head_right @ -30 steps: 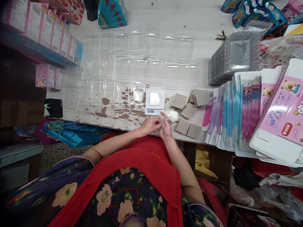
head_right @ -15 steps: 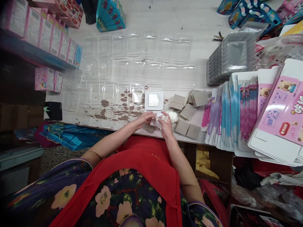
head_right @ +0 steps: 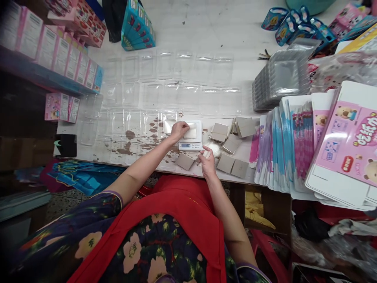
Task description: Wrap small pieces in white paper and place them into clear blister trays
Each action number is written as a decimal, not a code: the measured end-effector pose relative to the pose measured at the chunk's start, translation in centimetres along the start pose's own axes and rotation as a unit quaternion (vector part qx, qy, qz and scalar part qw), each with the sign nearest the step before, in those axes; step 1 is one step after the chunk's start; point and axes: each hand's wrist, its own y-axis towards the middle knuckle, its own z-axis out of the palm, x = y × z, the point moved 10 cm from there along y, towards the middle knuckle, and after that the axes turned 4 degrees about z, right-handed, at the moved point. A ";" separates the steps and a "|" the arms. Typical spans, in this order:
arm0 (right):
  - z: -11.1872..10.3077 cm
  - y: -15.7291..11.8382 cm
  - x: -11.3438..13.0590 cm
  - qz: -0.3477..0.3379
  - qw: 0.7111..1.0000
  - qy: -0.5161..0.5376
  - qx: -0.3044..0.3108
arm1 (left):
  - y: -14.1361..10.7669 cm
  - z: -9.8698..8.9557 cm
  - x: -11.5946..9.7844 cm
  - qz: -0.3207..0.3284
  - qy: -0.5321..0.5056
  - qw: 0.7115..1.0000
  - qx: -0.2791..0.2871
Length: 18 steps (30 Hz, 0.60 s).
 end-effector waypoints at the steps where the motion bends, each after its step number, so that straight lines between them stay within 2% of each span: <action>1: -0.4 -0.1 -0.3 0.006 1.000 0.002 -0.007 | 0.1 -0.1 0.0 0.003 0.028 0.999 -0.015; 5: -1.7 -0.4 -1.0 0.021 1.000 0.005 -0.021 | -0.1 -1.5 0.1 0.015 0.088 0.993 -0.081; 7: -2.2 -0.5 -1.3 0.029 0.999 0.010 -0.022 | 0.0 -2.0 0.0 0.032 0.093 0.992 -0.085; 13: -2.8 -0.6 -1.8 0.060 0.997 0.049 -0.009 | 1.3 -2.5 -0.4 0.077 0.121 0.990 -0.011; 18: -3.0 -0.7 -2.4 0.086 0.993 0.077 -0.004 | 1.4 -1.1 -2.0 0.124 0.177 0.975 0.058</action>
